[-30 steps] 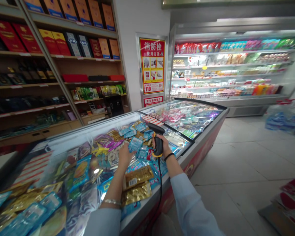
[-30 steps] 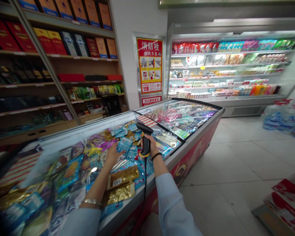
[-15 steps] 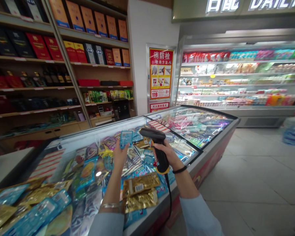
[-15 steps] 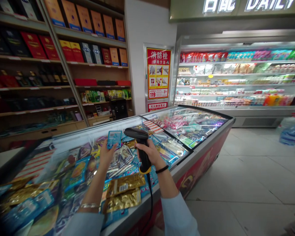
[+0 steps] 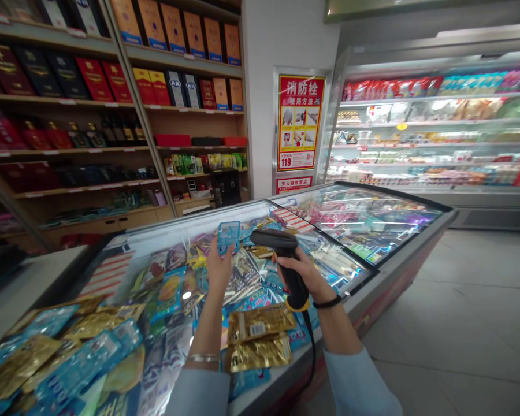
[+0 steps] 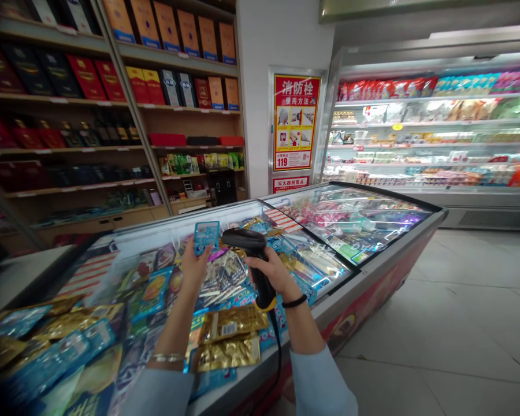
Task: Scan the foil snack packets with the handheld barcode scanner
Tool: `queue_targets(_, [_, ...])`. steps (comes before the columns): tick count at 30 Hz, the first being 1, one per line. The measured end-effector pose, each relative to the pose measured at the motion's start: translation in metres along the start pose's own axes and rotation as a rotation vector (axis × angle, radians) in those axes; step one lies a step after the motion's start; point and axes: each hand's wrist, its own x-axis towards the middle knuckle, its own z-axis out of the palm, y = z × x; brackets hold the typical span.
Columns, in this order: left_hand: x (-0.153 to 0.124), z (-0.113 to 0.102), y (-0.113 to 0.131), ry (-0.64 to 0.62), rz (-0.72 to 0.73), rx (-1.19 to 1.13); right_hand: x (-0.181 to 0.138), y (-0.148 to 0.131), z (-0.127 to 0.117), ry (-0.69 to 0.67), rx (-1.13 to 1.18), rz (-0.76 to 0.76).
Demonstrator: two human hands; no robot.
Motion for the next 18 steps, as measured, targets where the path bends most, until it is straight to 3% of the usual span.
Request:
queue_targets(4, [-0.001,0.000,0.005,0.017,-0.028,0.042,0.003,-0.002,0.001,-0.058,0.043,-0.012])
queue_targets(8, [-0.002,-0.001,0.009,0.033,-0.013,0.061,0.029,0.011,-0.004,-0.089,0.124,-0.096])
queue_targets(13, [0.002,-0.004,0.006,0.052,-0.008,0.120,0.062,0.039,-0.027,-0.101,0.160,-0.060])
queue_targets(18, [0.010,-0.003,-0.012,0.084,-0.051,0.124,0.071,0.060,-0.046,-0.127,0.281,-0.060])
